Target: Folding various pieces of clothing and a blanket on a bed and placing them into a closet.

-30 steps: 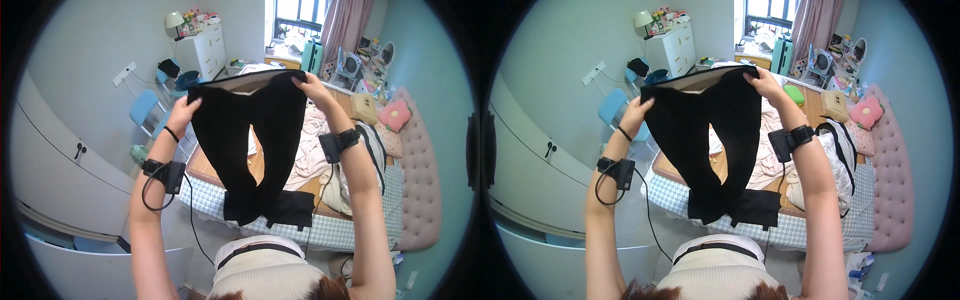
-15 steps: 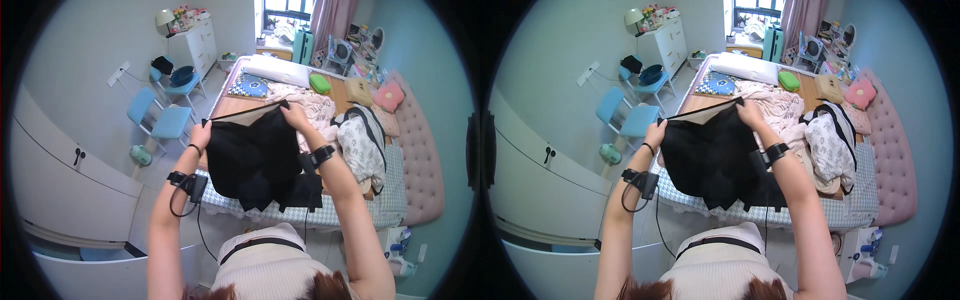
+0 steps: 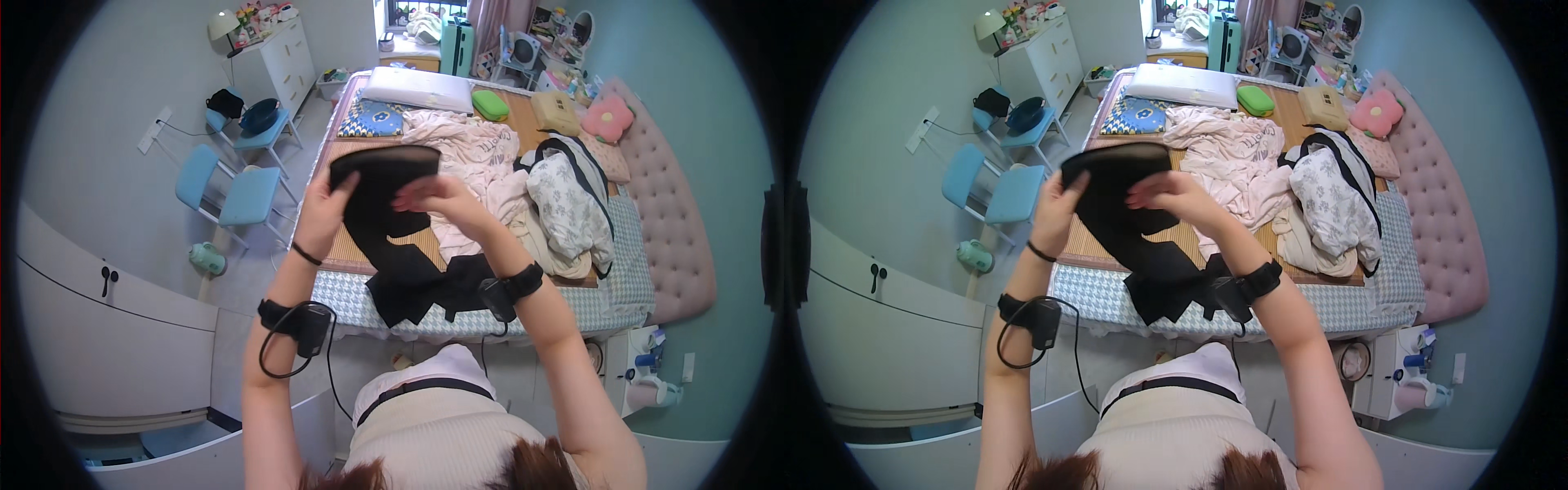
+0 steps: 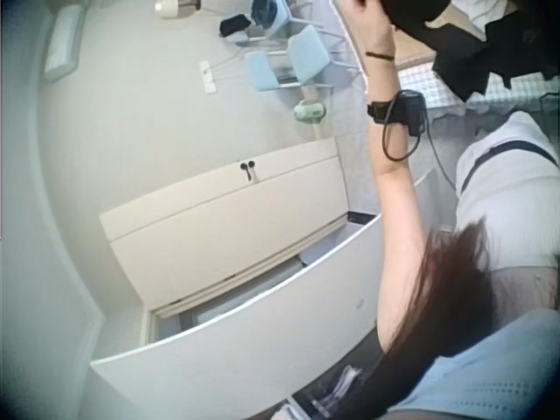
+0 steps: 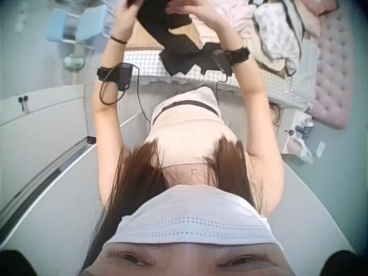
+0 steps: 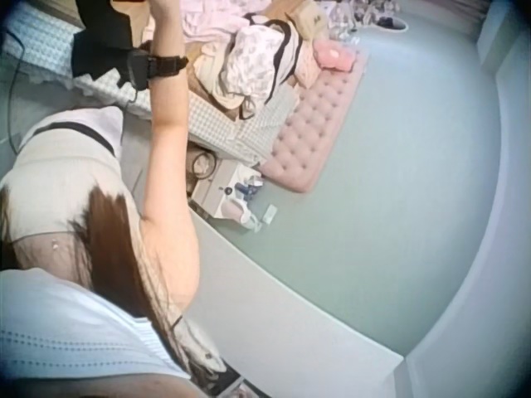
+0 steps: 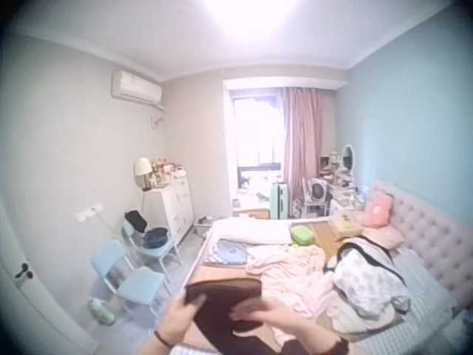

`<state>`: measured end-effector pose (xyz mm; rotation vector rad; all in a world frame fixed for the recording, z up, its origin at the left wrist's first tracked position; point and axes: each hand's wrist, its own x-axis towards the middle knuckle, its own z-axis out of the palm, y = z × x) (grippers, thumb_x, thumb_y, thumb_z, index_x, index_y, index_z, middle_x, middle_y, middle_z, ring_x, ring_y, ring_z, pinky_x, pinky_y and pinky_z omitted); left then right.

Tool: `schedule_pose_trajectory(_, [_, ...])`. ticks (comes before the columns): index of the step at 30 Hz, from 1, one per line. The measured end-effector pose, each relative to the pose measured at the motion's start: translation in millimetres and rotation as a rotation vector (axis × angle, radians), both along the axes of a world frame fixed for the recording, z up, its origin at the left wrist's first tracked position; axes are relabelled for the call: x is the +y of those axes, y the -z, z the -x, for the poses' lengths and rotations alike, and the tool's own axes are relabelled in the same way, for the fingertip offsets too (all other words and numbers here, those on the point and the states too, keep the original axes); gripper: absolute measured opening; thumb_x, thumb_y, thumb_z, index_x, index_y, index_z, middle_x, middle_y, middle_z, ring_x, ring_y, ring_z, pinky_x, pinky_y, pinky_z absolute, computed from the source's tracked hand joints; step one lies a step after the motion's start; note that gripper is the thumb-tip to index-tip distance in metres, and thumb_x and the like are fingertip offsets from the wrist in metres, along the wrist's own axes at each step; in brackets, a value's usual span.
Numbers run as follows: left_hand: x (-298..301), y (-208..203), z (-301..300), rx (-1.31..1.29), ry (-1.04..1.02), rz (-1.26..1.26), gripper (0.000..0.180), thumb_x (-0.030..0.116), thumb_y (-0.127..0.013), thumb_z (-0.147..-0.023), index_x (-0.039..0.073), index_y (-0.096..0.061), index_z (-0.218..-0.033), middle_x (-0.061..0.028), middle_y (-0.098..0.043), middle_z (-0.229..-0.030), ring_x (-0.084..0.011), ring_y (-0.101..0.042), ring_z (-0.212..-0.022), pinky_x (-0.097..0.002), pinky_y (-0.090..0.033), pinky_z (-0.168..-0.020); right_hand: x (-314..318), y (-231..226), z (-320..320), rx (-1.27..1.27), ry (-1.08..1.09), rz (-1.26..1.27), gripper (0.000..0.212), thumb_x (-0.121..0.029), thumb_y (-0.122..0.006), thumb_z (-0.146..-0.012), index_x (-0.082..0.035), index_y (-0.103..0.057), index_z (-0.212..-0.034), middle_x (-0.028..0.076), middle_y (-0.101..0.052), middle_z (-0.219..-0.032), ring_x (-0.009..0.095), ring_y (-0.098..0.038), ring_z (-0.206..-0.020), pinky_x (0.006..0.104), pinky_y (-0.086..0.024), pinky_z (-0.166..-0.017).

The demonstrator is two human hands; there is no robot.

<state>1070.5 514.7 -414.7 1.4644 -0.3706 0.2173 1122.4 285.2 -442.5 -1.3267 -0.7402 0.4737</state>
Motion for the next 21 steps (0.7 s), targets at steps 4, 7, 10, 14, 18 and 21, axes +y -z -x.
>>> schedule_pose_trajectory(4, [24.3, -28.6, 20.5, -0.017, -0.025, 0.237, 0.027, 0.021, -0.053, -0.094, 0.005, -0.056, -0.116, -0.003, -0.062, -0.109, -0.0107, -0.058, -0.097, -0.0254, -0.046, -0.084, -14.2, 67.8, -12.9, 0.064, 0.209, 0.336, 0.044, -0.018, -0.068, -0.084, 0.001, -0.051, -0.12, 0.013, -0.059, -0.11, 0.021, -0.056, -0.107, 0.0322, -0.045, -0.092])
schedule_pose_trajectory(7, [42.8, -54.9, 44.5, -0.102, -0.093, 0.166, 0.026, 0.021, -0.052, -0.095, 0.005, -0.057, -0.115, -0.0025, -0.062, -0.11, -0.0105, -0.058, -0.098, -0.0243, -0.046, -0.085, 18.6, 101.8, 6.8, 0.062, 0.239, 0.461, 0.062, -0.021, -0.076, -0.076, -0.001, -0.046, -0.127, 0.011, -0.057, -0.115, 0.02, -0.053, -0.112, 0.0314, -0.042, -0.095])
schedule_pose_trajectory(10, [78.9, -62.5, 76.8, -0.097, -0.225, 0.159, 0.026, 0.021, -0.052, -0.095, 0.005, -0.057, -0.115, -0.0031, -0.062, -0.11, -0.011, -0.058, -0.099, -0.024, -0.045, -0.085, 66.7, 100.6, 18.8, 0.226, 0.2, 0.052, 0.06, -0.014, -0.076, -0.074, -0.004, -0.047, -0.126, 0.006, -0.056, -0.12, 0.017, -0.053, -0.11, 0.0311, -0.038, -0.097])
schedule_pose_trajectory(14, [151.7, -62.0, 153.8, -0.122, -0.53, 0.202, 0.027, 0.021, -0.054, -0.094, 0.004, -0.057, -0.116, -0.0034, -0.062, -0.11, -0.012, -0.059, -0.099, -0.0253, -0.047, -0.084, 131.9, 84.5, 46.2, 0.557, -0.253, -0.24, 0.051, -0.006, -0.07, -0.077, -0.005, -0.049, -0.124, 0.004, -0.06, -0.117, 0.015, -0.054, -0.11, 0.0317, -0.04, -0.097])
schedule_pose_trajectory(18, [194.5, -83.5, 257.4, -0.201, -0.738, 0.158, 0.03, 0.023, -0.055, -0.094, 0.003, -0.056, -0.116, -0.0051, -0.062, -0.112, -0.0133, -0.058, -0.1, -0.0267, -0.044, -0.088, 200.7, 62.5, 72.3, 0.717, -0.427, -0.36, 0.049, -0.004, -0.068, -0.08, -0.005, -0.049, -0.124, 0.002, -0.065, -0.103, 0.011, -0.061, -0.097, 0.0262, -0.045, -0.09])
schedule_pose_trajectory(21, [195.6, -107.0, 338.2, -0.308, -0.934, 0.12, 0.029, 0.022, -0.054, -0.094, 0.002, -0.057, -0.116, -0.0053, -0.062, -0.112, -0.0136, -0.057, -0.101, -0.0269, -0.043, -0.09, 244.1, 48.2, 111.3, 0.579, -0.553, -0.197, 0.05, -0.001, -0.069, -0.079, -0.003, -0.05, -0.125, 0.001, -0.066, -0.1, 0.01, -0.061, -0.094, 0.0248, -0.045, -0.088])
